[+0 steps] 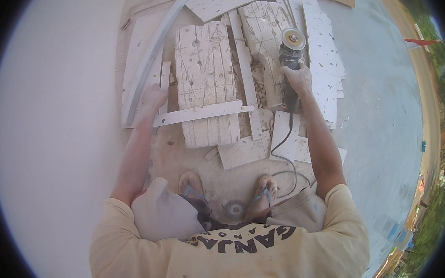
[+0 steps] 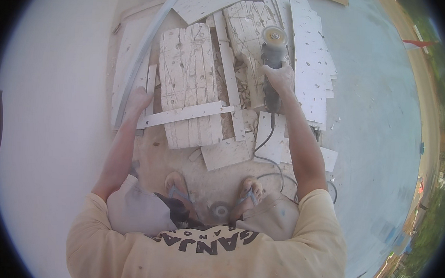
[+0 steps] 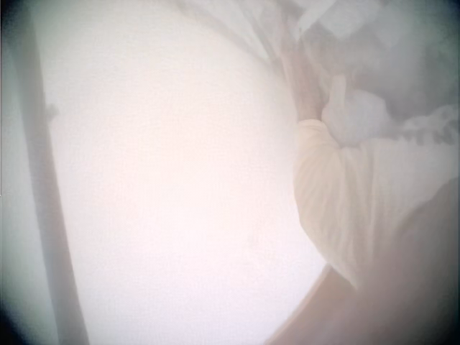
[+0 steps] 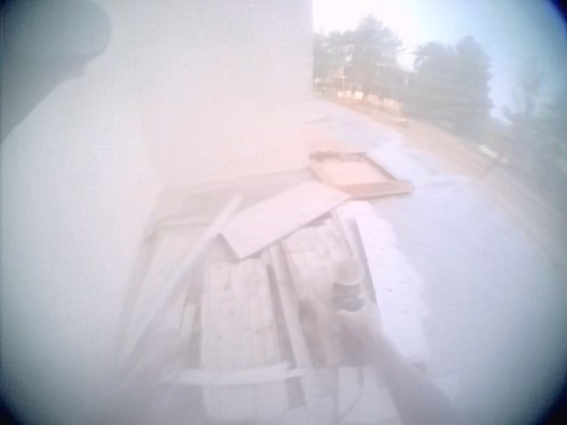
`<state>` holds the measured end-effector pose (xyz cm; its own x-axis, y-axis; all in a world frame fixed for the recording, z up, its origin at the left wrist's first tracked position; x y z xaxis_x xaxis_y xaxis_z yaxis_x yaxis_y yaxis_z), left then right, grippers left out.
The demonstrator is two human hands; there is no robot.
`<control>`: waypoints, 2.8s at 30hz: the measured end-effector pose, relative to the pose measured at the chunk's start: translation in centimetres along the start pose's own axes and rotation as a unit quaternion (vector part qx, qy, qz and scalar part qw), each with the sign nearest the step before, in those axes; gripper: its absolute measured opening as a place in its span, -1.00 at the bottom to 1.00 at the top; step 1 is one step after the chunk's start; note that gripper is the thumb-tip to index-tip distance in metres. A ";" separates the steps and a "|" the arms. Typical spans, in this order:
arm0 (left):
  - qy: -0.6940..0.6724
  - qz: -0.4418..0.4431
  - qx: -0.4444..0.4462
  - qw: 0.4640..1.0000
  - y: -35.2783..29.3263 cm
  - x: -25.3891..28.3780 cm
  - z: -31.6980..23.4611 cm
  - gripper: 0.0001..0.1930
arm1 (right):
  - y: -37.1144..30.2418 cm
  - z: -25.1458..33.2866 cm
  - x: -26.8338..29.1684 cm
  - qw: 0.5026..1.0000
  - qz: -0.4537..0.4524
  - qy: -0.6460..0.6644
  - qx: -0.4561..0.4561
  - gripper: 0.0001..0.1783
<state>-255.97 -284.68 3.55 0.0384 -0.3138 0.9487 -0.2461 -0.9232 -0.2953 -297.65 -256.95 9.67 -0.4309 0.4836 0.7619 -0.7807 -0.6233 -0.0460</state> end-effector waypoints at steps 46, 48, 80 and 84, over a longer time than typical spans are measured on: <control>-0.284 0.204 0.233 0.907 -50.2 52.4 2.0 -0.53 | -24.5 21.0 37.0 0.923 0.330 -0.158 -0.116 -0.29; -0.318 0.186 0.262 0.892 -54.5 54.1 1.9 -0.50 | -26.4 20.4 36.7 0.924 0.346 -0.154 -0.050 -0.37; -0.471 -0.001 0.771 0.429 -126.7 25.9 3.5 -0.51 | -83.0 51.2 27.0 0.385 0.635 -0.235 0.627 -0.38; -0.474 -0.017 0.776 0.415 -134.3 25.6 8.6 -0.52 | -96.8 52.8 26.5 0.326 0.696 -0.214 0.603 -0.42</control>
<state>-213.60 -170.61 66.50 0.5618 0.4386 0.7014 0.6619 0.2702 -0.6992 -209.59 -216.23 68.48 0.3162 -0.7534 0.5766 0.8930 0.0312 -0.4489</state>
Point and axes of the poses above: each hand's wrist, its own y-axis towards the middle knuckle, its own x-axis out of the back of the hand, z = x × y, the point moved 1 cm from there along y, towards the middle knuckle, and after that the axes turned 8 degrees about x, right-handed, at the moved point
